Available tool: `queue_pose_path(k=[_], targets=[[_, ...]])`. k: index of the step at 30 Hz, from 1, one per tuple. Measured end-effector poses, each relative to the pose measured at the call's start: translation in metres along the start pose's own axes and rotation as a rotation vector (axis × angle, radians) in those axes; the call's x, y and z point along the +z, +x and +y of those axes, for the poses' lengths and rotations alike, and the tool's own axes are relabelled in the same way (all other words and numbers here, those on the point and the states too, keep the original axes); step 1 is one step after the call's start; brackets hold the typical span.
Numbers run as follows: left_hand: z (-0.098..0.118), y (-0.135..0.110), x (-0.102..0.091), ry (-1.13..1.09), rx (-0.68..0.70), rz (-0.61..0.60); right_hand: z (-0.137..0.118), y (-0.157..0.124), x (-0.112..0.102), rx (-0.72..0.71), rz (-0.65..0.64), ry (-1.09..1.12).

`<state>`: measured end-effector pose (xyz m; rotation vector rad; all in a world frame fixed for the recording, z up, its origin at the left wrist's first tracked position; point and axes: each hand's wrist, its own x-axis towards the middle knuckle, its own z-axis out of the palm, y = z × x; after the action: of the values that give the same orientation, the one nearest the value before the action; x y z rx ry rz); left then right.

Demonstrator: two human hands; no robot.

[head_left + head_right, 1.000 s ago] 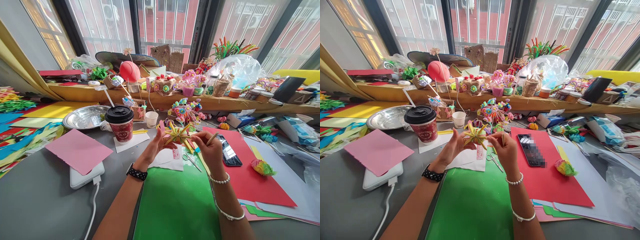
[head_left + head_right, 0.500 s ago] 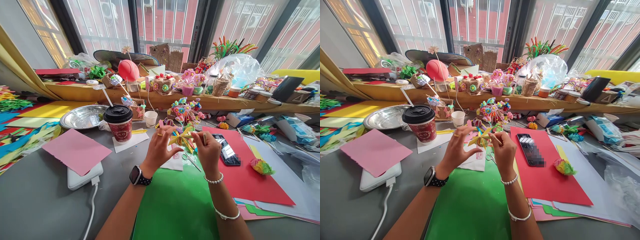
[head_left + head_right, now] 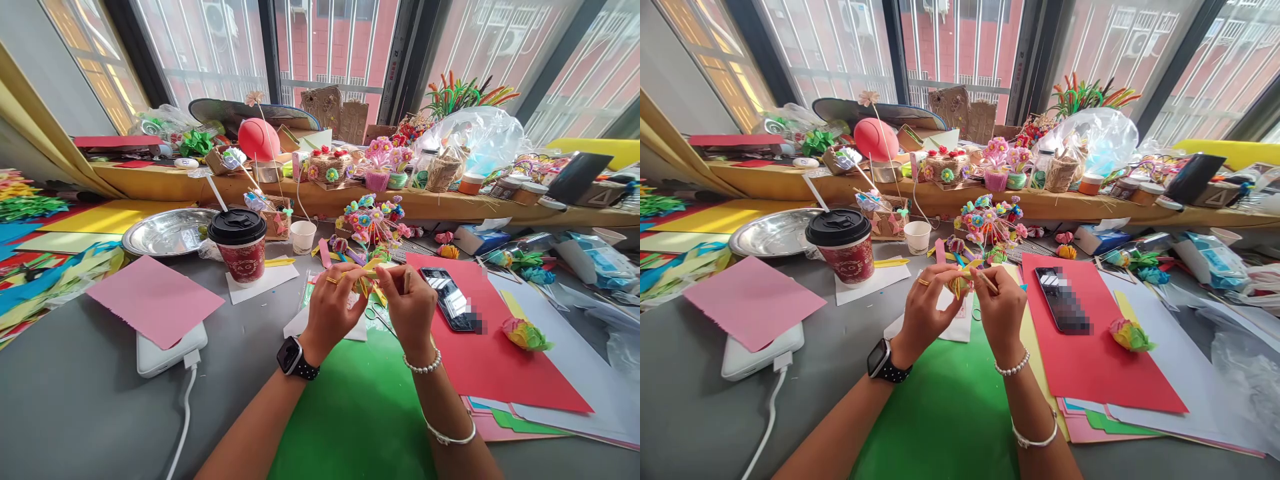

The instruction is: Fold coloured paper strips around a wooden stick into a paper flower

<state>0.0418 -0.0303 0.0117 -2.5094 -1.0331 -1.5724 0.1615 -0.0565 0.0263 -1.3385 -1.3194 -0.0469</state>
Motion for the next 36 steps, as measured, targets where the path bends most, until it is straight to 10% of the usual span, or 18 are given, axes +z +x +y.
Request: queue_pose_path(k=[36], targets=[[0.0036, 0.0015, -0.0025, -0.008, -0.028, 0.119, -0.0060, -0.0061, 0.0037, -0.020, 0.002, 0.074]])
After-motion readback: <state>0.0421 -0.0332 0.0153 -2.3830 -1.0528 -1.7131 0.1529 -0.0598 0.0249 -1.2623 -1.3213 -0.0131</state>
